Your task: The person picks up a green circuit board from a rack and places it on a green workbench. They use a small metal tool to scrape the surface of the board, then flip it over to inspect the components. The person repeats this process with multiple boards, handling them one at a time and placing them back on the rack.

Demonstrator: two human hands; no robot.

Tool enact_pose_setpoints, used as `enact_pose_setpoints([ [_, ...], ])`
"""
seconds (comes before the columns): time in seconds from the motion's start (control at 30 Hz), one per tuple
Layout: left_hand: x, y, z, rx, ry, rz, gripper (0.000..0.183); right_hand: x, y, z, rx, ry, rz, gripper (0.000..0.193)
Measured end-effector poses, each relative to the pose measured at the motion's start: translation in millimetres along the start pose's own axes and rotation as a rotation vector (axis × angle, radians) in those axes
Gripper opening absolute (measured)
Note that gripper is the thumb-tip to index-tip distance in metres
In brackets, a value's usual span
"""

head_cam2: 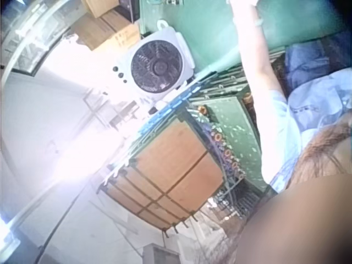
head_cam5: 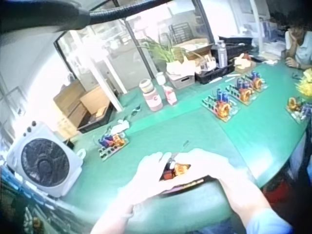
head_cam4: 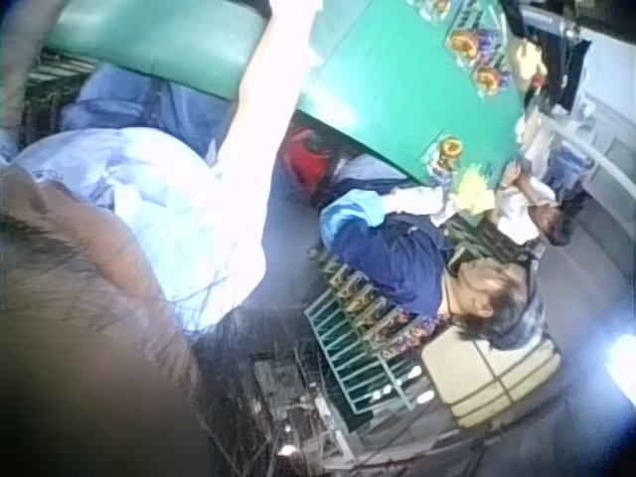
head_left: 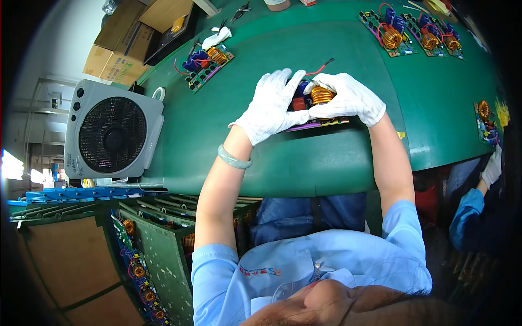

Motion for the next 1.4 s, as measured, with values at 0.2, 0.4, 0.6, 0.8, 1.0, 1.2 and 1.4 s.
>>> enact_pose_setpoints([
  [0.2,9.3,-5.8,-3.1,-0.05,-0.136,0.089,0.089,-0.6,3.1,0.0,0.073,-0.041,0.021,0.062],
  [0.4,-1.2,-33.8,8.6,-0.14,-0.282,0.599,0.095,-1.4,5.7,2.8,0.087,-0.063,-0.15,0.059],
  [0.6,-4.1,-17.9,20.8,-0.055,-0.264,0.334,0.109,-4.2,3.7,6.7,0.123,-0.064,-0.132,0.05],
  [0.8,-3.6,-13.1,15.8,-0.026,-0.198,0.299,0.103,-8.4,4.8,8.4,0.106,-0.056,-0.097,0.05],
  [1.0,-34.0,-27.8,41.3,-0.155,0.021,0.24,0.079,9.3,-8.9,-4.6,0.033,0.059,0.088,0.052],
  [1.2,-30.0,-29.5,132.4,-0.624,0.626,0.588,0.025,57.6,-34.2,-10.6,-0.109,-0.017,-0.007,0.044],
  [1.4,-11.8,49.6,138.2,-0.536,0.651,0.191,0.029,34.6,65.5,-5.7,0.062,0.152,-0.352,0.025],
])
Point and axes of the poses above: each hand's wrist, its own z-axis away from the middle knuckle, its own x-axis out of the palm, y = z × x, the point moved 9 cm from there along -z, towards the middle knuckle, and after that the axes turned 7 degrees about -y, right-handed, at the moved point
